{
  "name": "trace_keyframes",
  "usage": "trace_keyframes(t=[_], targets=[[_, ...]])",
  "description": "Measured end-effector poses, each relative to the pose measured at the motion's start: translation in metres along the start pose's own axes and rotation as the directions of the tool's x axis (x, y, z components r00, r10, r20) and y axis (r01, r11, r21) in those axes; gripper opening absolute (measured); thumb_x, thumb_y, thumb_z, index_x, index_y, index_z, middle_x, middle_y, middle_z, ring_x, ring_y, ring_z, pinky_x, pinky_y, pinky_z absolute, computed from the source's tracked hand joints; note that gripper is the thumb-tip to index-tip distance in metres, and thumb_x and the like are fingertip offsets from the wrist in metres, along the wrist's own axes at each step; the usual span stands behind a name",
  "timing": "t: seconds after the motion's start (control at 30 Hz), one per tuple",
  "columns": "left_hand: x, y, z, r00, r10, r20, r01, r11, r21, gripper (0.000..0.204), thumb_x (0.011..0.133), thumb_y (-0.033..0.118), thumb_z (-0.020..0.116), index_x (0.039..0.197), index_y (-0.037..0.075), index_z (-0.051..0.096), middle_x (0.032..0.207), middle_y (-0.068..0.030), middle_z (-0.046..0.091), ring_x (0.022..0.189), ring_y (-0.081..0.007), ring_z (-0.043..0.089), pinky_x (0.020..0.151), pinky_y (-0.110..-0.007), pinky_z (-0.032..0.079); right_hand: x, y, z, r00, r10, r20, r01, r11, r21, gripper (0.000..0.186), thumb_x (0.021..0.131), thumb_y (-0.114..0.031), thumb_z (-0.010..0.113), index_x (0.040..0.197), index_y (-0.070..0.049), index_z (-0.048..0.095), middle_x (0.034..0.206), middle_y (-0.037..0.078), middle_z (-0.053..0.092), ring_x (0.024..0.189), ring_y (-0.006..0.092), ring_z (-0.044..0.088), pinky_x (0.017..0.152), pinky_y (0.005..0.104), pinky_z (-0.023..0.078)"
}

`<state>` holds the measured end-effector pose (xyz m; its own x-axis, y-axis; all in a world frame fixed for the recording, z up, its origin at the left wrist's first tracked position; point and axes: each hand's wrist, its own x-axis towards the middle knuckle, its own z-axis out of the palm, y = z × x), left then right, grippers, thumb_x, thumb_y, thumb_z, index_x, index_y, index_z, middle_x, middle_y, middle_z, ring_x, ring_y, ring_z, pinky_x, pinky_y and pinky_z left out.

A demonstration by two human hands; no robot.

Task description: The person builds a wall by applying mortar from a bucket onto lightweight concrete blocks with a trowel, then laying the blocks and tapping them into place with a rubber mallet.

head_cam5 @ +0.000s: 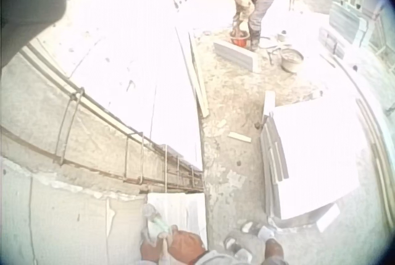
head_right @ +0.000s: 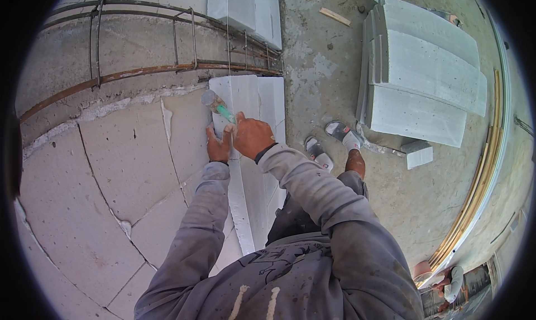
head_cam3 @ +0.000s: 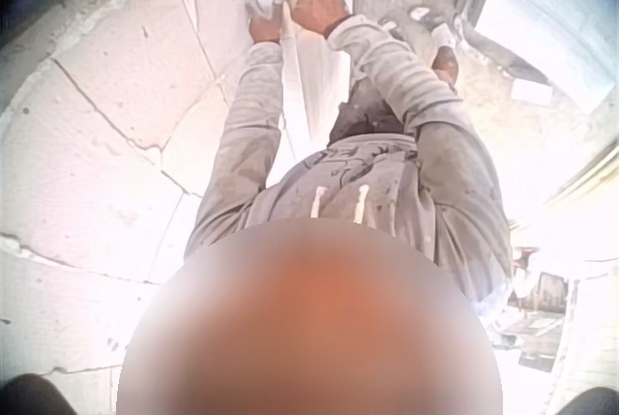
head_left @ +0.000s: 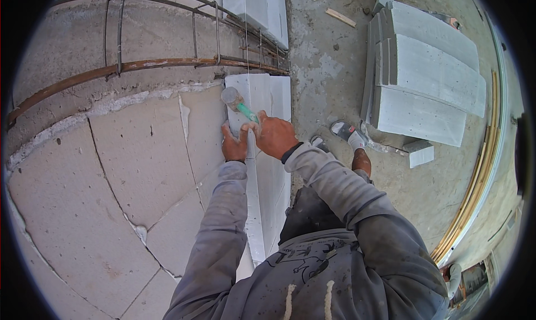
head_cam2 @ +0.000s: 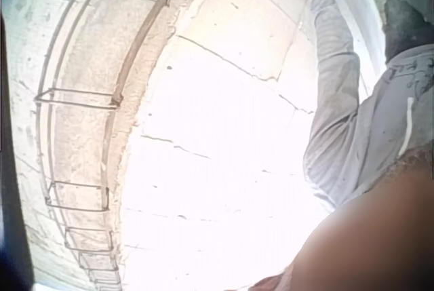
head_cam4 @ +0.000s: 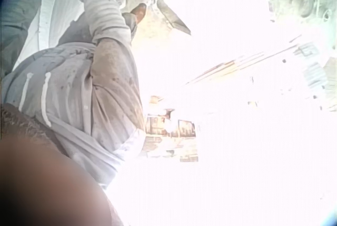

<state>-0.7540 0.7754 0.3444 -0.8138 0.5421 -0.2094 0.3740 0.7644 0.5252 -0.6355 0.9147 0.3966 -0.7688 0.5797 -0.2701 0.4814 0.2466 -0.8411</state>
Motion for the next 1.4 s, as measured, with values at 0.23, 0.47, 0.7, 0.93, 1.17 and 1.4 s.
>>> trace_keyframes(t=[0.23,0.47,0.7,0.93,1.17,1.4], targets=[[0.002,0.006,-0.004,1.000,-0.025,0.006,0.025,0.999,0.040,0.066,0.083,0.049,0.057,0.125,0.002,0.038,0.101,-0.0269,0.060,0.094,-0.0422,0.058,0.079,-0.044,0.046,0.002,-0.003,-0.005,0.999,-0.019,0.026,0.019,1.000,0.001,0.043,0.089,-0.033,0.049,0.108,0.006,0.052,0.064,0.020,0.060,0.060,0.0364,0.061,0.055,0.0446,0.048],[-0.001,0.010,-0.006,0.997,-0.074,0.039,0.071,0.995,0.068,0.062,0.084,0.044,0.059,0.123,0.000,0.038,0.107,-0.0236,0.059,0.099,-0.0361,0.059,0.084,-0.039,0.045,0.001,-0.001,-0.005,0.999,-0.008,0.052,0.007,1.000,0.016,0.043,0.090,-0.032,0.048,0.110,0.005,0.049,0.065,0.021,0.060,0.063,0.0376,0.061,0.057,0.0455,0.048],[-0.003,0.002,-0.005,1.000,-0.009,0.016,0.009,1.000,0.015,0.063,0.084,0.045,0.058,0.124,0.002,0.038,0.107,-0.0236,0.059,0.098,-0.0379,0.058,0.083,-0.041,0.045,-0.005,-0.007,-0.009,0.999,-0.031,0.018,0.030,0.999,0.019,0.043,0.090,-0.032,0.048,0.110,0.005,0.051,0.065,0.021,0.061,0.062,0.0370,0.061,0.057,0.0451,0.048],[0.002,-0.002,-0.004,1.000,-0.010,-0.007,0.010,1.000,0.007,0.065,0.083,0.048,0.057,0.126,0.003,0.037,0.105,-0.0248,0.060,0.098,-0.0406,0.058,0.082,-0.043,0.045,-0.004,-0.009,-0.010,0.999,-0.035,0.025,0.035,0.999,0.009,0.041,0.090,-0.031,0.048,0.108,0.006,0.051,0.064,0.020,0.061,0.061,0.0366,0.061,0.055,0.0444,0.048],[0.000,0.001,0.000,1.000,0.003,-0.005,-0.003,0.999,0.046,0.067,0.083,0.050,0.056,0.125,0.002,0.037,0.105,-0.0252,0.059,0.097,-0.0410,0.058,0.083,-0.043,0.045,0.005,-0.001,-0.009,0.999,-0.019,0.039,0.018,1.000,0.003,0.039,0.090,-0.031,0.047,0.104,0.005,0.051,0.064,0.019,0.061,0.061,0.0360,0.061,0.056,0.0450,0.047],[0.002,0.005,-0.003,1.000,0.010,0.002,-0.010,0.999,0.040,0.067,0.083,0.051,0.055,0.126,0.002,0.038,0.104,-0.0258,0.059,0.096,-0.0409,0.058,0.082,-0.043,0.045,-0.001,-0.008,-0.015,0.997,-0.063,0.052,0.063,0.998,-0.003,0.042,0.091,-0.031,0.045,0.107,0.007,0.051,0.065,0.020,0.061,0.061,0.0360,0.061,0.057,0.0440,0.048]])
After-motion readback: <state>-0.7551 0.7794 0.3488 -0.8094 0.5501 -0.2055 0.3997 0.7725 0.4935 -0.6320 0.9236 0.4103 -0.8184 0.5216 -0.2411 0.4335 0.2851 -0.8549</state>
